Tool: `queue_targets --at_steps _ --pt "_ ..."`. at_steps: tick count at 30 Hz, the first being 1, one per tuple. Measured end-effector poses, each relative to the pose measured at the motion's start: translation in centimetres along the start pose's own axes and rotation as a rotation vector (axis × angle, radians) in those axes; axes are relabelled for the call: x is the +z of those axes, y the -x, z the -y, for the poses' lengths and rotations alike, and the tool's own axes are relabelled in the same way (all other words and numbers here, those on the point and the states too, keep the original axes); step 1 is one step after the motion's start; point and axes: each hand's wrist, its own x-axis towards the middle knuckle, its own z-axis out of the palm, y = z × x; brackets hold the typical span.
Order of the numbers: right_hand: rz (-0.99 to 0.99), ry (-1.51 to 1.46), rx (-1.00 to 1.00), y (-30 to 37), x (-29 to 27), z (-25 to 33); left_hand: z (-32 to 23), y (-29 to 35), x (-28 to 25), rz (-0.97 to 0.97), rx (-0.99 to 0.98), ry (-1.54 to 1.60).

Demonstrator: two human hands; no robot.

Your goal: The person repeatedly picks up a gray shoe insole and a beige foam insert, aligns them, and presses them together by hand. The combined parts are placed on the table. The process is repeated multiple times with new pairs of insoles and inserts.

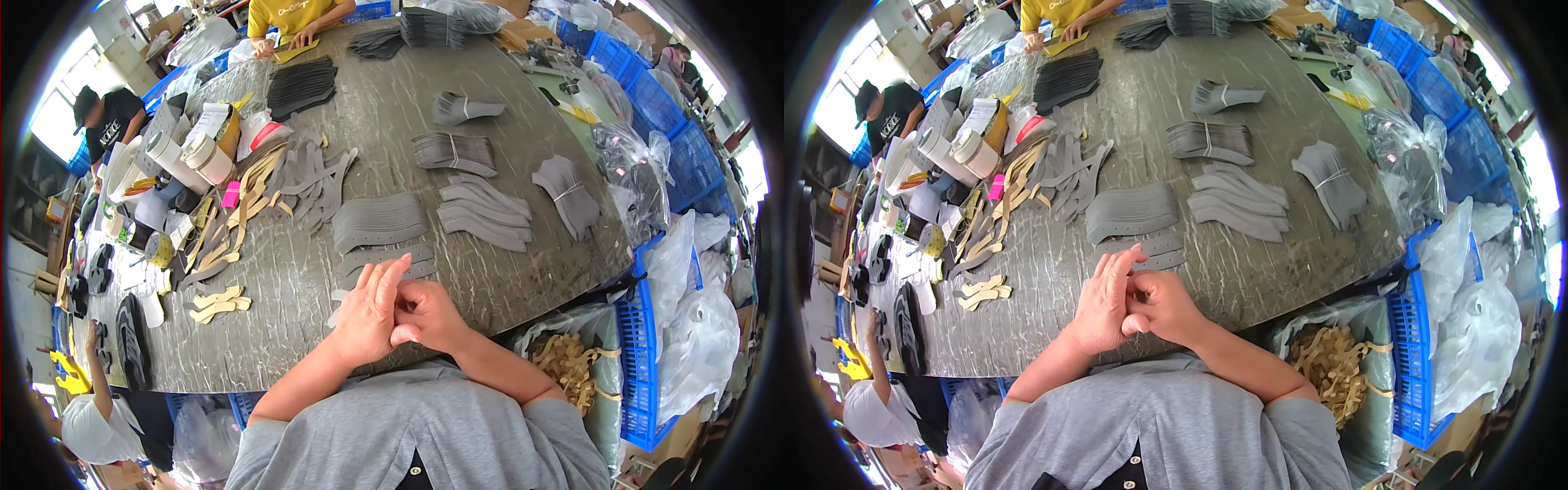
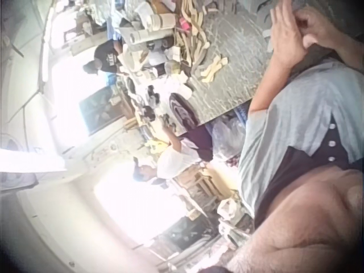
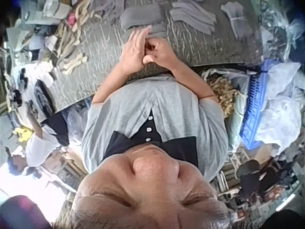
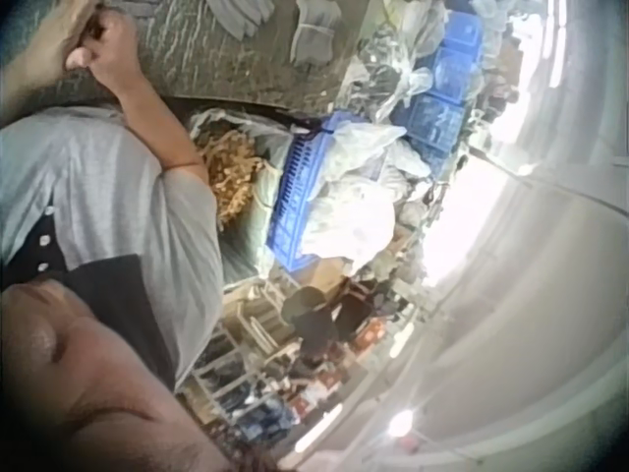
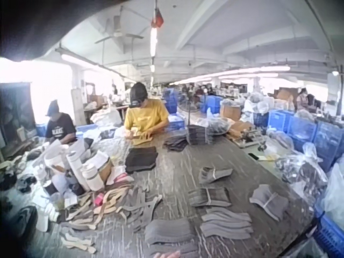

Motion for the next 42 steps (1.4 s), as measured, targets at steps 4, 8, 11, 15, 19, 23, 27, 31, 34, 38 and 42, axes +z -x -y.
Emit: queue_targets --at_steps 4,8,11,15,19,23,27,31,34,38,42 --pt "-0.023 -0.072 0.107 0.2 0.4 -1.1 0.8 0.4 0.7 -0.039 0.054 0.140" --pt "0.035 -0.310 0.107 0.2 0.5 -1.7 0.3 0.1 0.5 -0.109 -0.002 0.491" --pt "-0.061 -0.527 0.040 0.2 0.1 -1.7 0.7 0.0 -0.2 -0.094 -0.327 0.656" --pt "-0.284 -0.742 -0.120 -0.6 -1.8 -0.1 3.1 -0.1 -1.9 -0.118 -0.441 0.094" --pt "0.002 -0.634 -0.100 -0.2 -3.4 -2.2 1.2 -1.3 -3.0 -0.186 -0.100 -0.083" --pt "0.019 -0.566 0.114 0.2 -1.7 0.0 -0.4 -2.7 -4.0 -0.040 0.181 0.029" --pt "-0.321 -0.878 -0.056 -0.2 -5.9 0.4 2.4 0.2 -4.1 -0.169 -0.288 0.272" --pt "-0.502 -0.998 -0.189 1.1 -13.3 -1.1 5.2 2.0 -6.0 -0.258 -0.759 0.620" --pt "-0.547 -0.548 0.162 0.7 -10.5 -0.9 6.1 2.1 -5.9 -0.196 -0.843 0.542" --pt "-0.327 -0.496 0.192 -0.9 -6.7 -2.7 7.1 1.8 -4.8 -0.097 -0.857 0.566" --pt "-0.385 -0.215 0.171 -2.0 -6.7 -6.5 7.5 1.1 -4.2 -0.040 -0.911 0.408"
